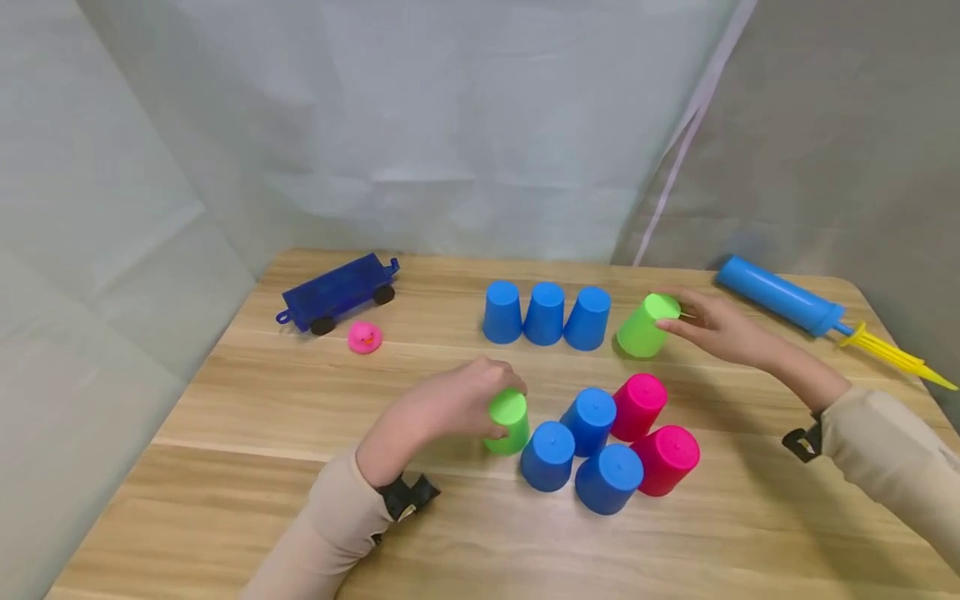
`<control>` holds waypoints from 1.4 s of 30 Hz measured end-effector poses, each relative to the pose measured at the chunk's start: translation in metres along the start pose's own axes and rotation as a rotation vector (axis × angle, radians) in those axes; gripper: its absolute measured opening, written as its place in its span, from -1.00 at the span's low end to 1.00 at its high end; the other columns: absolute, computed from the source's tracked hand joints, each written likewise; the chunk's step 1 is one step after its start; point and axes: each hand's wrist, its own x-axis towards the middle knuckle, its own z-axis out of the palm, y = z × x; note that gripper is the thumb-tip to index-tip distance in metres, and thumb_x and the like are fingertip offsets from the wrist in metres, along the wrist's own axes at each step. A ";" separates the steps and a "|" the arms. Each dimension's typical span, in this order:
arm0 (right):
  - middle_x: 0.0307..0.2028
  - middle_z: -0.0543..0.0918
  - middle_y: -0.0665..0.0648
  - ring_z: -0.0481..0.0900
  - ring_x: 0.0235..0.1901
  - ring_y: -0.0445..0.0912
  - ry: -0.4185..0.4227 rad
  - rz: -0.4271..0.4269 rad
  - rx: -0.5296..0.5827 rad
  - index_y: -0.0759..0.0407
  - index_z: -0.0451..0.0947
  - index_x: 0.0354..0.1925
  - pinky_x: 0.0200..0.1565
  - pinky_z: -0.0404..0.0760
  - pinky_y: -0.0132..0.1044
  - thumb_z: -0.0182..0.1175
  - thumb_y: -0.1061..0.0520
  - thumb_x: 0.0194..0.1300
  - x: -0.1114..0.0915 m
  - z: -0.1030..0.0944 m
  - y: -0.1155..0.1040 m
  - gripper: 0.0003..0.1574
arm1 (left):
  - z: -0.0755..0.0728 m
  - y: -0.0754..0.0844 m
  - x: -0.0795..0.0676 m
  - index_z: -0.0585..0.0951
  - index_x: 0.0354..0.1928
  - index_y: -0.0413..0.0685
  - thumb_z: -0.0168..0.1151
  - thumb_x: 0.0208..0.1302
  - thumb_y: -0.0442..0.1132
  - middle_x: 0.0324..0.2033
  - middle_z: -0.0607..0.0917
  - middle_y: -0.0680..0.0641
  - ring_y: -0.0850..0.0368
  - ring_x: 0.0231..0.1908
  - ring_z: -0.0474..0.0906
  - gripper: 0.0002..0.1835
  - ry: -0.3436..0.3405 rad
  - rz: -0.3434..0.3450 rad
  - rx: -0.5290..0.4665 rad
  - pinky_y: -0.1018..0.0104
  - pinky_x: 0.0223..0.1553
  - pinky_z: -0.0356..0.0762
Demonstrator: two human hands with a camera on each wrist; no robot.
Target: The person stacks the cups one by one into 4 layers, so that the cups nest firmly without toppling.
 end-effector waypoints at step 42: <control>0.36 0.20 0.20 0.09 0.34 0.23 -0.027 0.084 -0.008 0.03 0.10 0.40 0.19 0.13 0.33 0.20 0.03 0.27 0.008 -0.007 0.006 -0.18 | -0.002 0.005 0.002 0.64 -0.07 -0.12 0.50 -0.08 -0.24 -0.18 0.69 -0.03 0.20 -0.26 0.54 -0.56 -0.027 -0.069 0.003 0.47 -0.25 0.53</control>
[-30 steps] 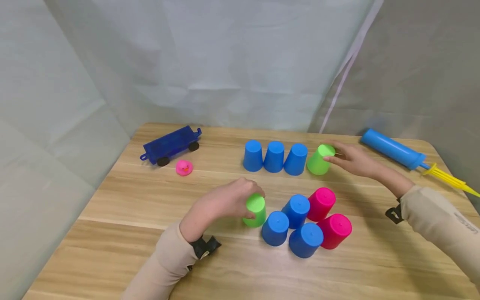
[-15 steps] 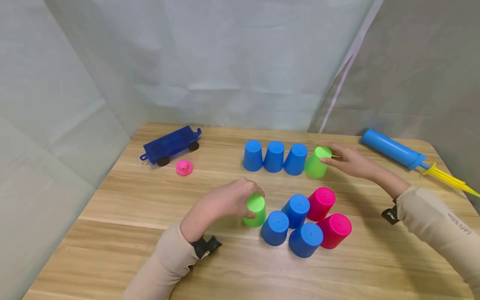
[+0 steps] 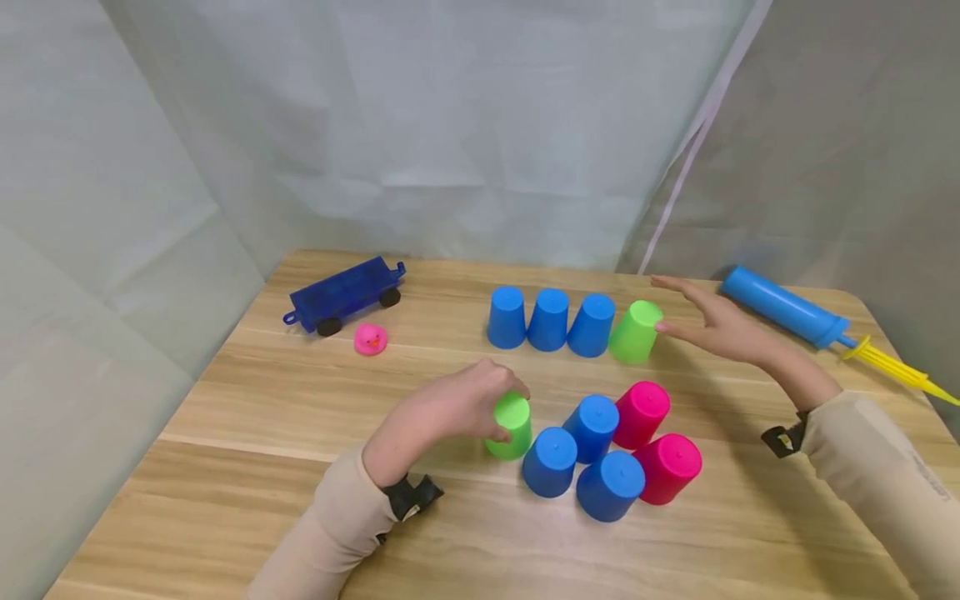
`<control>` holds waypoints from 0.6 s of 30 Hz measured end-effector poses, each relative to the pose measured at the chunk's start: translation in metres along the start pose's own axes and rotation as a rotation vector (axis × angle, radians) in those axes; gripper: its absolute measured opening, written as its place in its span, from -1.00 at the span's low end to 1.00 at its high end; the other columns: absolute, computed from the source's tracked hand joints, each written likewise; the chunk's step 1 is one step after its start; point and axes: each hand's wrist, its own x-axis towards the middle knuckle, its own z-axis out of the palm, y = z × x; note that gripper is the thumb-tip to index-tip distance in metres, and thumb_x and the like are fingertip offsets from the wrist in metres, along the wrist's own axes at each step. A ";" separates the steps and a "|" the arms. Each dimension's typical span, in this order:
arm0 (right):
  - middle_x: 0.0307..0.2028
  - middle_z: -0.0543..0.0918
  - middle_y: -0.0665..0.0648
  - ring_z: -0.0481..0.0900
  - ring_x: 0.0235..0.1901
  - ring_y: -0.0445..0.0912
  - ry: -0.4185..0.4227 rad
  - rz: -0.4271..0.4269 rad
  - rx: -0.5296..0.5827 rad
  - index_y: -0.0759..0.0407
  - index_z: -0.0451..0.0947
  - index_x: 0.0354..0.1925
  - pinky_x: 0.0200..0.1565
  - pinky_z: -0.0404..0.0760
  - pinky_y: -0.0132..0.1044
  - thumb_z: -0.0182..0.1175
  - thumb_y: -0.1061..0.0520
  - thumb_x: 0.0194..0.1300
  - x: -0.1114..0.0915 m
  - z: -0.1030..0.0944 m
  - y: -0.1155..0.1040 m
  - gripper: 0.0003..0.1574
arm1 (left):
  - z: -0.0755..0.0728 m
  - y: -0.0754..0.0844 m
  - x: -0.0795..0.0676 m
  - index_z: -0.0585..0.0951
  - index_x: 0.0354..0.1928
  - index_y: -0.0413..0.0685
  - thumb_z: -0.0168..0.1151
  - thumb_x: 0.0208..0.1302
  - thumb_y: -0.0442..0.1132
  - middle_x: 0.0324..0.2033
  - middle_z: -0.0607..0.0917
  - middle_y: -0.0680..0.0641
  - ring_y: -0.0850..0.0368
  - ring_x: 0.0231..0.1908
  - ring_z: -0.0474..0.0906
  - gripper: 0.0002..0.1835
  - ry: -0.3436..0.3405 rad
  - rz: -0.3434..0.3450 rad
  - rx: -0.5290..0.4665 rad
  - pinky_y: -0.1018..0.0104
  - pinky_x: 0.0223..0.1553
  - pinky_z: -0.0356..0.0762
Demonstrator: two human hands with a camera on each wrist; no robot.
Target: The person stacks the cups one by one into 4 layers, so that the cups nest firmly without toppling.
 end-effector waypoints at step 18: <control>0.29 0.35 0.07 0.16 0.26 -0.40 0.110 -0.181 -0.024 -0.05 0.27 0.33 0.07 0.41 0.16 0.40 0.20 0.02 -0.054 0.032 -0.030 -0.08 | 0.000 -0.001 0.000 0.64 -0.09 -0.16 0.51 -0.11 -0.26 -0.20 0.69 -0.04 0.20 -0.28 0.54 -0.54 0.018 0.033 0.013 0.48 -0.27 0.51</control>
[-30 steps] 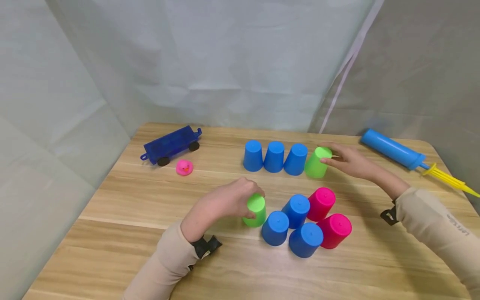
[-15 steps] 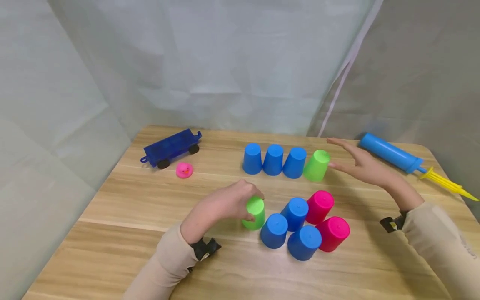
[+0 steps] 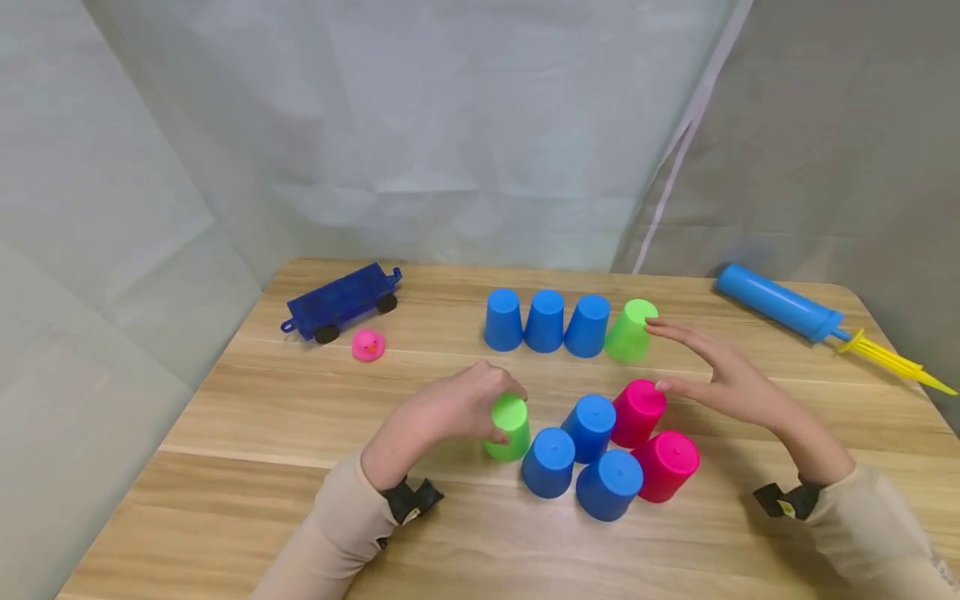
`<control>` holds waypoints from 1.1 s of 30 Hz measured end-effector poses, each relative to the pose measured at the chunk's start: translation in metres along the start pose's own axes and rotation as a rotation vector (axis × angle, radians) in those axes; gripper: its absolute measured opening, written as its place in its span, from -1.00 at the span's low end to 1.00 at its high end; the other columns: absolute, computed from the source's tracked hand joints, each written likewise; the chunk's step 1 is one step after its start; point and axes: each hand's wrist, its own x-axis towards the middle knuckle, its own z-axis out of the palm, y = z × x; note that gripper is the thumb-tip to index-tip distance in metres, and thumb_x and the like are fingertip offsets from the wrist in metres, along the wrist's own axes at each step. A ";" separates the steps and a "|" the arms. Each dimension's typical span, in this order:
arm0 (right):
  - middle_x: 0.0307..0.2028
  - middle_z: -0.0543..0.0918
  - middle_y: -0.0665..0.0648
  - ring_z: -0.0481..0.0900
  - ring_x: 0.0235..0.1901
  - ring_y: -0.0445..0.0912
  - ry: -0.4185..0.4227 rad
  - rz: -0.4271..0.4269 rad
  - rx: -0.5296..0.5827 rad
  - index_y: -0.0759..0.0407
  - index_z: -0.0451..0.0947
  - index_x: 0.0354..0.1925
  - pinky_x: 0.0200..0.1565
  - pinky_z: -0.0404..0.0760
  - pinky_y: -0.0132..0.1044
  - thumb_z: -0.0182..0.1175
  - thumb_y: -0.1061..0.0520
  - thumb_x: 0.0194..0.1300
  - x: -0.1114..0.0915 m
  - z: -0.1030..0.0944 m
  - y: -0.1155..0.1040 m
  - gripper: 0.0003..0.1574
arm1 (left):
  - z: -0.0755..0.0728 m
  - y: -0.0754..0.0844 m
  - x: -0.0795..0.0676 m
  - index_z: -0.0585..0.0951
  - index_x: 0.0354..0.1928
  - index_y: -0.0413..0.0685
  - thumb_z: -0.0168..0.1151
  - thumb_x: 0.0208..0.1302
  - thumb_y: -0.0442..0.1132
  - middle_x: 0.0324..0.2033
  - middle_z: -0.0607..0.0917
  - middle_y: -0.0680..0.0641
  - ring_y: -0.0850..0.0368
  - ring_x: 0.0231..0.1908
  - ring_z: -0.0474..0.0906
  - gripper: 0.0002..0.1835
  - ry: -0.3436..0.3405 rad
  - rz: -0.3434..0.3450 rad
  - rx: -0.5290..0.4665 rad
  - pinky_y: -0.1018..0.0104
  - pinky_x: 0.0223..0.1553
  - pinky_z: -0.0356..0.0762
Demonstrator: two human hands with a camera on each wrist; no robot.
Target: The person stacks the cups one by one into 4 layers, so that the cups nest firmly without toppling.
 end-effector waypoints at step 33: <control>-0.08 0.62 -0.14 0.58 -0.11 -0.25 -0.358 -0.002 0.170 0.14 0.45 0.14 -0.13 0.61 -0.33 0.28 -0.13 0.14 -0.003 0.008 0.000 -0.34 | 0.001 -0.013 -0.003 0.57 0.04 -0.23 0.48 -0.08 -0.29 -0.03 0.65 -0.13 0.09 -0.10 0.58 -0.45 0.040 0.050 -0.039 0.31 -0.09 0.56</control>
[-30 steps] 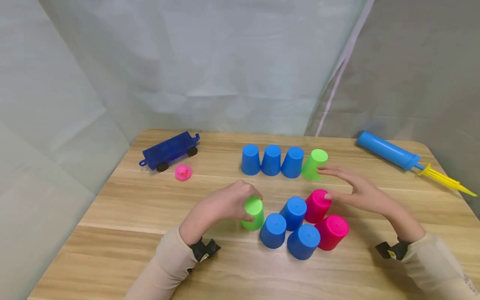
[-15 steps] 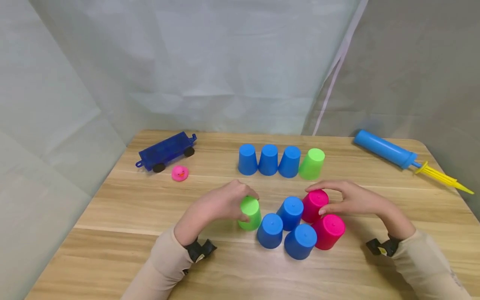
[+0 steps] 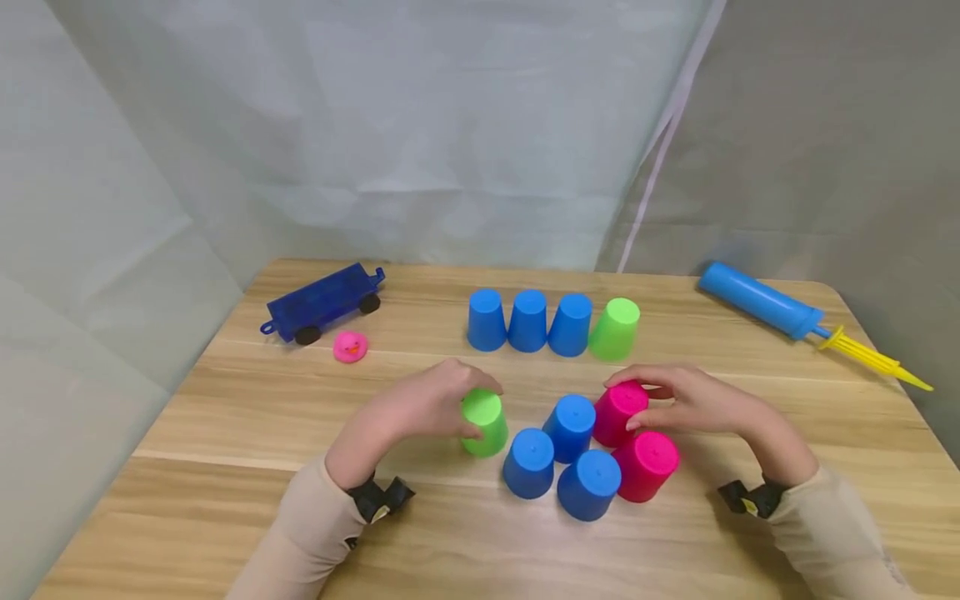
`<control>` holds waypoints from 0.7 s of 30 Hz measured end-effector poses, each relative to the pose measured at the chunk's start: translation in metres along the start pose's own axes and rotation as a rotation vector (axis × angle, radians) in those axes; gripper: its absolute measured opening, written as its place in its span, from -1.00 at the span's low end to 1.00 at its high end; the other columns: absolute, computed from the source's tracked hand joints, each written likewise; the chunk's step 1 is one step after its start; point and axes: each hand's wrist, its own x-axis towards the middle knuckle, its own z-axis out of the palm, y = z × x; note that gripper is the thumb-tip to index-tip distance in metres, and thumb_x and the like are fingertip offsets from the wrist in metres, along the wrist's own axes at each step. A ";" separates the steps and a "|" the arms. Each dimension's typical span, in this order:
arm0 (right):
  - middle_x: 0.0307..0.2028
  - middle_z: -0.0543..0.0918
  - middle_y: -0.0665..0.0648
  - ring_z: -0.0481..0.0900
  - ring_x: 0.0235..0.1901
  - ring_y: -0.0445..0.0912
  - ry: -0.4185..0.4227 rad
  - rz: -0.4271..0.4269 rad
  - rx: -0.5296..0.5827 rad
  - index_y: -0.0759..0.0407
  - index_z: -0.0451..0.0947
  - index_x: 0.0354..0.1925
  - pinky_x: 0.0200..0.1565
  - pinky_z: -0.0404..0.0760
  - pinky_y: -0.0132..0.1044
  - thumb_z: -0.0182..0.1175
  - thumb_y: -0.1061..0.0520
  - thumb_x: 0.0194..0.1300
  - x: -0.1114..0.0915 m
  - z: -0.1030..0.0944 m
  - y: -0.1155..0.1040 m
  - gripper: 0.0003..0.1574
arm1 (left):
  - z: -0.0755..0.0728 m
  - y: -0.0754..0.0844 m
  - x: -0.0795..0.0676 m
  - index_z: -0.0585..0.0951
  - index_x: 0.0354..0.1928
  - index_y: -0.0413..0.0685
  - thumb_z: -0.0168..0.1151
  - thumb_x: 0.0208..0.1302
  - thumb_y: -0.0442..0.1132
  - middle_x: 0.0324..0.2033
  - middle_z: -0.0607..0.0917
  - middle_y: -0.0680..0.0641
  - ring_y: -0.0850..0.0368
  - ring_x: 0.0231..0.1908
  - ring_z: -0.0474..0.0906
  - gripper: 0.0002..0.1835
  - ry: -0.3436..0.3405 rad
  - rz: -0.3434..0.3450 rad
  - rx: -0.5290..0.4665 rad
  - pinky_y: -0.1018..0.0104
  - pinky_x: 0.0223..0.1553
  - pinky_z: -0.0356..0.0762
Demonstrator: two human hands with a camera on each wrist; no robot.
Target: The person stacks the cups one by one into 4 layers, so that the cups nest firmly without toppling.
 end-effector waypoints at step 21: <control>-0.05 0.62 0.00 0.57 -0.05 -0.21 -0.012 -0.050 0.077 0.22 0.46 0.11 -0.03 0.58 -0.30 0.31 -0.04 0.13 0.004 0.001 0.003 -0.37 | -0.026 -0.015 -0.001 0.53 0.12 -0.07 0.48 -0.06 -0.24 -0.01 0.60 0.00 0.12 -0.04 0.50 -0.39 0.286 0.141 -0.215 0.27 -0.13 0.59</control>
